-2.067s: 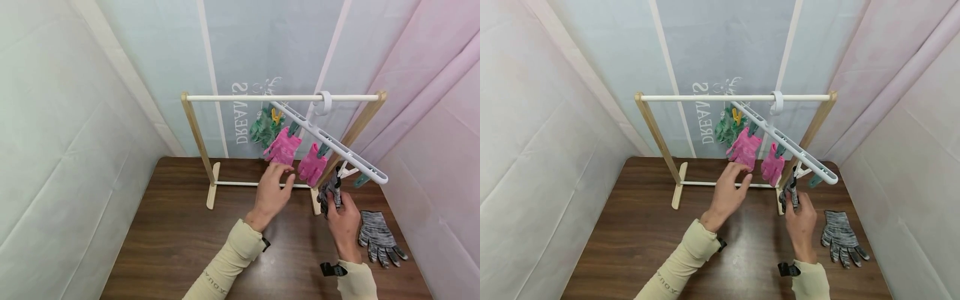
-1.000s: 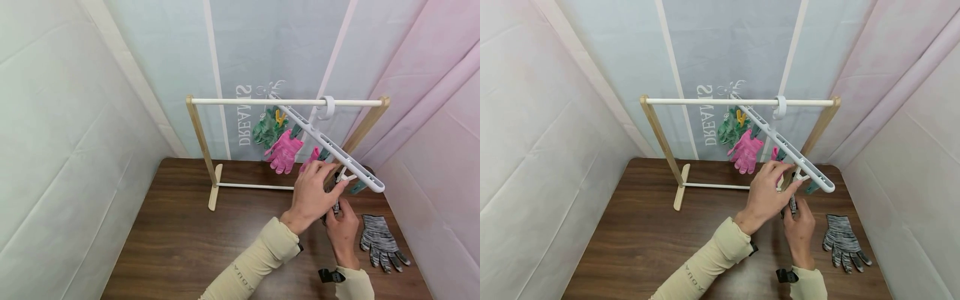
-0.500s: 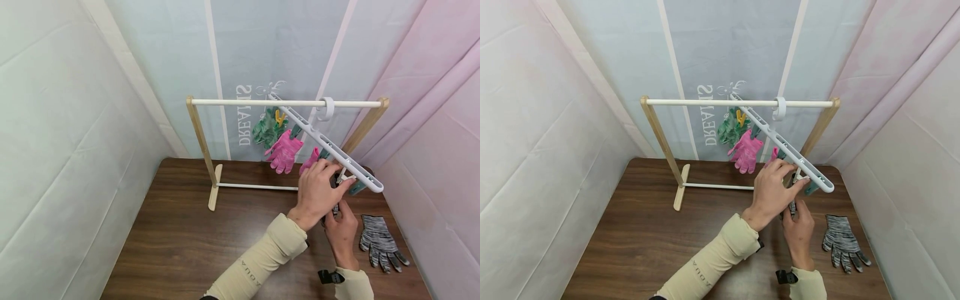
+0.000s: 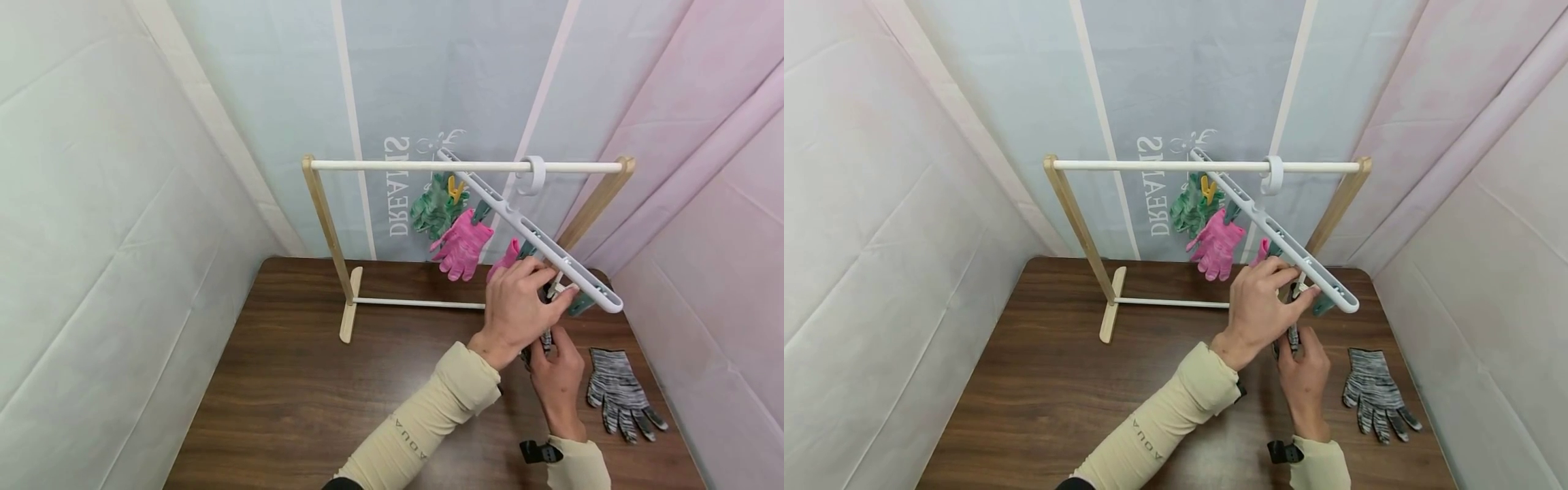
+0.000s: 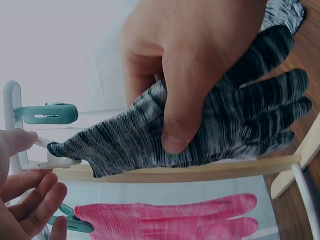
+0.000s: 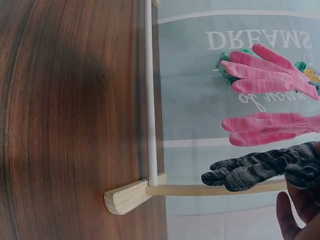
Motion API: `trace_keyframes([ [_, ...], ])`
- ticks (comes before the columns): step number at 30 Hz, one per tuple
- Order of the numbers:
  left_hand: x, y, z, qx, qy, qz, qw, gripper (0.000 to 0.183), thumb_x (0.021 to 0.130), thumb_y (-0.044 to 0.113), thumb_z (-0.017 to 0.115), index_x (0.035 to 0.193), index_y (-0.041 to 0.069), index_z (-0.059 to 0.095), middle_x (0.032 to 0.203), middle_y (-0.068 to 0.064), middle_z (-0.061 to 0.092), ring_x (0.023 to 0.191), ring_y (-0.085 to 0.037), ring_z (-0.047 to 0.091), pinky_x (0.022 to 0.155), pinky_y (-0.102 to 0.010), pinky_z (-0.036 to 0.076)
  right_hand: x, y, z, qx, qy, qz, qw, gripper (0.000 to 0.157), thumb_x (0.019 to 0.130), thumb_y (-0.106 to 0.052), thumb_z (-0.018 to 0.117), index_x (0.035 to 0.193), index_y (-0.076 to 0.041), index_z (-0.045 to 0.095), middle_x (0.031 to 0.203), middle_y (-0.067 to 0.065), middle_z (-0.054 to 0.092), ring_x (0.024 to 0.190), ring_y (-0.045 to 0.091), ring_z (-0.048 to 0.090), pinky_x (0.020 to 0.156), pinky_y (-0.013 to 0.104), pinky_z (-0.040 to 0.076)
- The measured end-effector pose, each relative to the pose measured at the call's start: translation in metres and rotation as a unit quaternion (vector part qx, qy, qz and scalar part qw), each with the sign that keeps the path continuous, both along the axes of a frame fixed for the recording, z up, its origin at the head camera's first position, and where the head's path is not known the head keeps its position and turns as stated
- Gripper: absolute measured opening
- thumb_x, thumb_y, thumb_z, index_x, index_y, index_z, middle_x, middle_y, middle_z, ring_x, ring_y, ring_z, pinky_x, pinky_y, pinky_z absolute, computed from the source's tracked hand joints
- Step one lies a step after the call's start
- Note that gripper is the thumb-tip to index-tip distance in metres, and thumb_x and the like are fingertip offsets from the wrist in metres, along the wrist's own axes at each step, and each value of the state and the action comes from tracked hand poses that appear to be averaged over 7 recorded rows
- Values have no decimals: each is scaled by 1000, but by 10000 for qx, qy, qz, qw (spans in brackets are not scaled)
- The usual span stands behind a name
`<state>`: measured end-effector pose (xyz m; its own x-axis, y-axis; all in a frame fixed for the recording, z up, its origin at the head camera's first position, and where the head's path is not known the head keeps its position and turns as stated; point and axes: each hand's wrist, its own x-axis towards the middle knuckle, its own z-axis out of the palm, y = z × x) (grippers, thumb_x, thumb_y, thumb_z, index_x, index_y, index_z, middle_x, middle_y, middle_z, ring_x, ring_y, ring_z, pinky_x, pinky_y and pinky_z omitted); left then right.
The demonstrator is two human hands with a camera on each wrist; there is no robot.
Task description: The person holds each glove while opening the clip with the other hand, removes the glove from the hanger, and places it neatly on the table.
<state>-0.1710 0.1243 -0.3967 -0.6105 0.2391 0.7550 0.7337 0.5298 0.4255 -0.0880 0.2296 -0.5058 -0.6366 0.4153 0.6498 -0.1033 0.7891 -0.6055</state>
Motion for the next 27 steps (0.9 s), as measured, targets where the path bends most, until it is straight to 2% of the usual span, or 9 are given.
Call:
trace_keyframes([
  [7,1,1,2,-76,227,120,9996,23,90,49,77,103,31,83,95,18,70,80,1,64,78,-18,44,4,3,-2,-97,-29,33,9999,24,92,4,72,116,0,74,108,21,77,95,-27,47,84,8,37],
  [11,1,1,0,-95,112,71,9999,24,91,50,76,104,30,83,96,18,69,80,1,63,80,-19,44,6,5,-3,-163,-30,33,9999,19,91,3,74,109,1,75,100,19,76,96,-25,49,83,9,37],
  [14,2,-2,-1,-51,-69,-53,9999,27,91,50,78,105,28,83,96,16,69,80,0,63,80,-20,44,11,6,-3,-147,-107,48,9998,13,91,2,75,104,2,74,95,18,75,89,-23,50,78,9,37],
  [17,2,-5,1,-24,-186,-138,9997,27,90,50,78,104,27,83,96,15,70,82,-1,64,80,-20,44,16,8,-4,-117,-283,84,9995,12,93,0,73,106,2,74,95,18,74,87,-23,50,76,6,38],
  [22,3,-8,3,-69,-164,-121,9998,26,92,49,76,104,27,83,96,15,69,83,-1,63,79,-21,42,26,10,-7,-66,-598,76,9982,12,95,-2,72,107,0,73,91,16,71,82,-20,48,71,5,38],
  [24,4,-7,3,-48,-156,-130,9998,25,92,48,76,103,27,83,95,15,69,82,-1,63,78,-21,41,29,9,-8,-42,-648,60,9979,8,95,-2,72,103,0,72,87,14,69,78,-19,46,69,7,37],
  [27,5,-6,4,-13,-150,-134,9998,24,92,48,76,102,27,83,96,15,70,81,-1,63,79,-22,41,34,8,-11,-56,-702,41,9975,7,94,-2,72,100,0,71,88,14,69,83,-22,46,74,7,38],
])
